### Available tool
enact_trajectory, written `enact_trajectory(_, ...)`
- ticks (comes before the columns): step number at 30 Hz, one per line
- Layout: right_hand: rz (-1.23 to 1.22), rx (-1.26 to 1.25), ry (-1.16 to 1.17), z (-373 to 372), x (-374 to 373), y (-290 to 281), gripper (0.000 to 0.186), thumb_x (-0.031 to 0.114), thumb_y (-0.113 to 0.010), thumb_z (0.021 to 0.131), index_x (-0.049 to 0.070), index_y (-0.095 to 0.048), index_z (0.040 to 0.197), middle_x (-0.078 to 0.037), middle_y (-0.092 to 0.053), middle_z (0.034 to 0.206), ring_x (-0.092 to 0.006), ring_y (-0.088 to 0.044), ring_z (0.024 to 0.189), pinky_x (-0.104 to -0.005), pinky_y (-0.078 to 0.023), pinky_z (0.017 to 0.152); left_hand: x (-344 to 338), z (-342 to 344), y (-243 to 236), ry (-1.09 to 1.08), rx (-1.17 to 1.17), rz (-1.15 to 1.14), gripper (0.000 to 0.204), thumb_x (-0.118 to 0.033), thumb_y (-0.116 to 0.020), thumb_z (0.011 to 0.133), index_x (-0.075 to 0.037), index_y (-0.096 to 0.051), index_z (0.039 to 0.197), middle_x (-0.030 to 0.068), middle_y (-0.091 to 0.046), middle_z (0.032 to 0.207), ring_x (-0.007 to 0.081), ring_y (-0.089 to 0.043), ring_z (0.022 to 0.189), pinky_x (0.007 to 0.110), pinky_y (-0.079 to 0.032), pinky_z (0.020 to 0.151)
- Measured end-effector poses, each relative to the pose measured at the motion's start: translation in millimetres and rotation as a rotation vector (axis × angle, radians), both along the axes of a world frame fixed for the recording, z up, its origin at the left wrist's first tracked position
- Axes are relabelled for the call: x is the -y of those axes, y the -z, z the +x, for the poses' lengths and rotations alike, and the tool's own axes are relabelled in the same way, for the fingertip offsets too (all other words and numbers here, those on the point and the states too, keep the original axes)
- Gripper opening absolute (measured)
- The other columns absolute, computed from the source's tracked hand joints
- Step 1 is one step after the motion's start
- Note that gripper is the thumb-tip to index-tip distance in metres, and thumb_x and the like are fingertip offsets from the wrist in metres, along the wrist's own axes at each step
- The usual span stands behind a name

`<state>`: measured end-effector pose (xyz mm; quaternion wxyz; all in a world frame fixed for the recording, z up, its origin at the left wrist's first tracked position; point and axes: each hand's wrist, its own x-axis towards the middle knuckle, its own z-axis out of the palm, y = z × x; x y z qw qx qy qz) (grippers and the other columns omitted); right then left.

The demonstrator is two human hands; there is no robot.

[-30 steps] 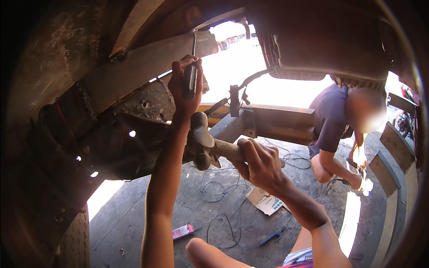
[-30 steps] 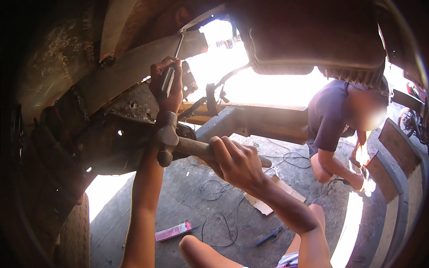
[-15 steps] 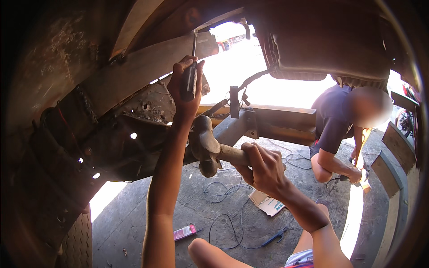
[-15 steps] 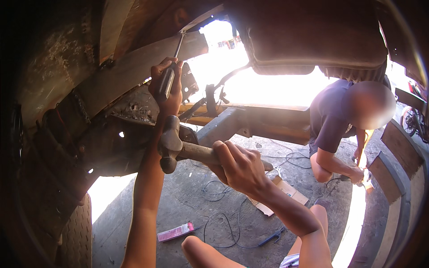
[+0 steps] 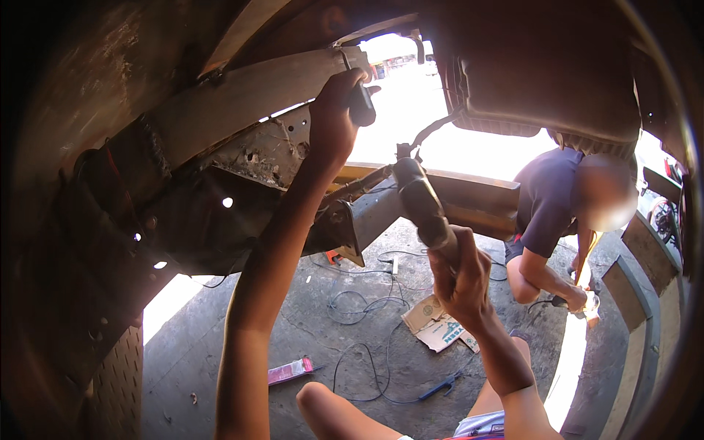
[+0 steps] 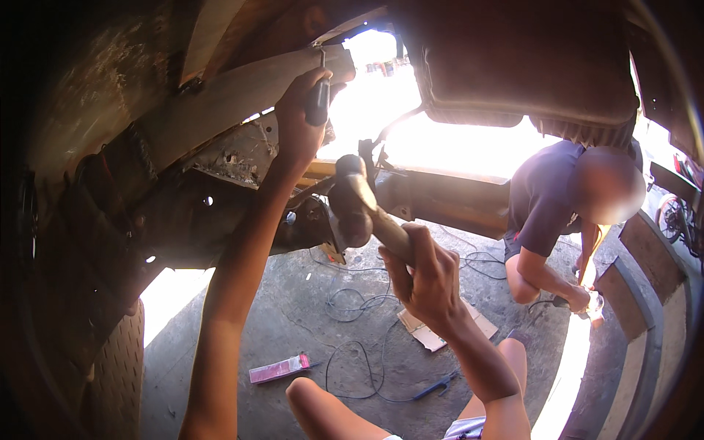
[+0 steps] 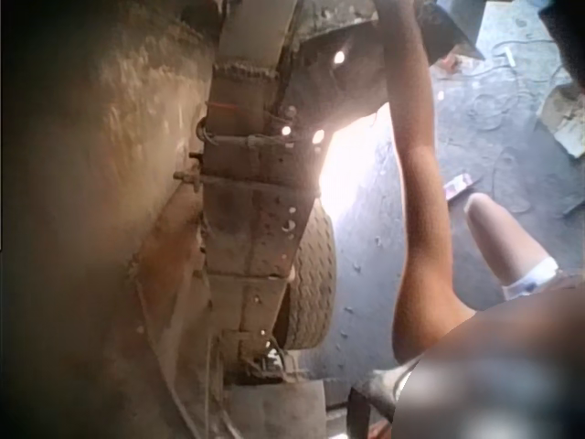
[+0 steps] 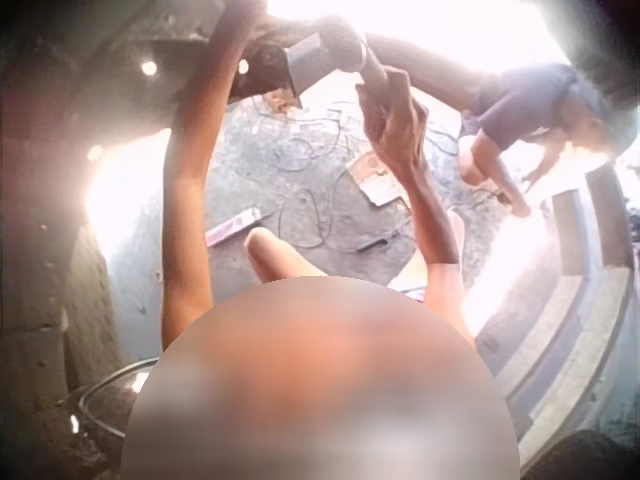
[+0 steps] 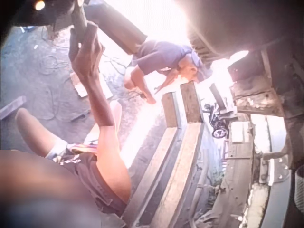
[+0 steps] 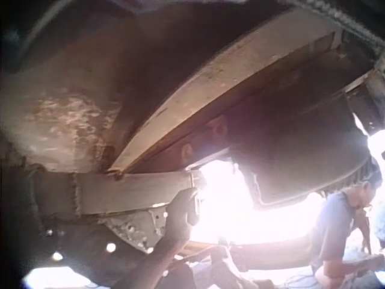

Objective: The person sits under a vehicle and uses a hammer and chisel to chip away at a metal frame section. A second person uses an angle grinder on a nearby part. The camera wearer then uses a welding torch to weld the frame.

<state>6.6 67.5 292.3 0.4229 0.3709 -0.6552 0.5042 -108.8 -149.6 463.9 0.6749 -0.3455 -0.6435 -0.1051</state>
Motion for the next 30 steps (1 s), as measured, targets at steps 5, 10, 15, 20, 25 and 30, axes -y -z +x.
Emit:
enact_trajectory(5,-0.071,0.086,0.043,9,-12,1,0.017,0.012,-0.064,0.096,0.002,-0.053,0.103,-0.012,-0.061,0.069,-0.0229,-0.063,0.057,-0.0341,-0.047,0.054,-38,-23,-17,-0.121,-0.169,0.020,0.029,-0.005,-0.074,0.083,-0.009,-0.065,0.110,0.0088,-0.070,0.098,0.0235,-0.071,0.077,0.033,-0.058,0.064)
enact_trajectory(10,-0.099,0.129,0.025,12,-23,6,0.016,0.012,-0.062,0.097,0.001,-0.052,0.103,-0.012,-0.059,0.070,-0.0224,-0.060,0.056,-0.0336,-0.046,0.055,-52,-39,-5,-0.188,-0.190,0.019,0.041,-0.001,-0.072,0.081,-0.011,-0.060,0.119,0.0110,-0.065,0.103,0.0277,-0.071,0.080,0.035,-0.058,0.061)
enact_trajectory(15,-0.076,0.075,0.081,7,-30,12,0.016,0.011,-0.062,0.096,0.001,-0.052,0.104,-0.012,-0.057,0.068,-0.0260,-0.059,0.055,-0.0355,-0.045,0.053,-54,-44,8,0.072,-0.017,0.094,0.039,-0.003,-0.072,0.084,-0.006,-0.057,0.120,0.0163,-0.061,0.108,0.0339,-0.067,0.089,0.042,-0.058,0.072)
enact_trajectory(20,-0.108,0.125,0.077,1,-25,18,0.015,0.013,-0.061,0.097,0.001,-0.051,0.100,-0.013,-0.053,0.065,-0.0253,-0.055,0.051,-0.0366,-0.041,0.050,-62,-46,12,-0.032,0.082,0.063,0.038,0.001,-0.067,0.085,-0.003,-0.055,0.121,0.0177,-0.058,0.109,0.0369,-0.065,0.091,0.042,-0.055,0.076)
enact_trajectory(25,-0.132,0.159,0.077,-4,-21,23,0.017,0.014,-0.059,0.098,0.002,-0.048,0.096,-0.012,-0.049,0.061,-0.0243,-0.051,0.049,-0.0363,-0.039,0.049,-51,-50,9,-0.069,-0.087,0.000,0.044,0.009,-0.063,0.083,-0.007,-0.054,0.123,0.0157,-0.059,0.111,0.0340,-0.066,0.095,0.041,-0.058,0.076)
enact_trajectory(30,-0.163,0.196,0.062,-4,-21,25,0.018,0.014,-0.059,0.098,0.003,-0.046,0.095,-0.012,-0.049,0.061,-0.0235,-0.051,0.049,-0.0357,-0.038,0.049,-45,-59,6,-0.009,-0.071,-0.036,0.048,0.012,-0.062,0.080,-0.008,-0.055,0.123,0.0146,-0.059,0.112,0.0318,-0.068,0.094,0.040,-0.059,0.077)
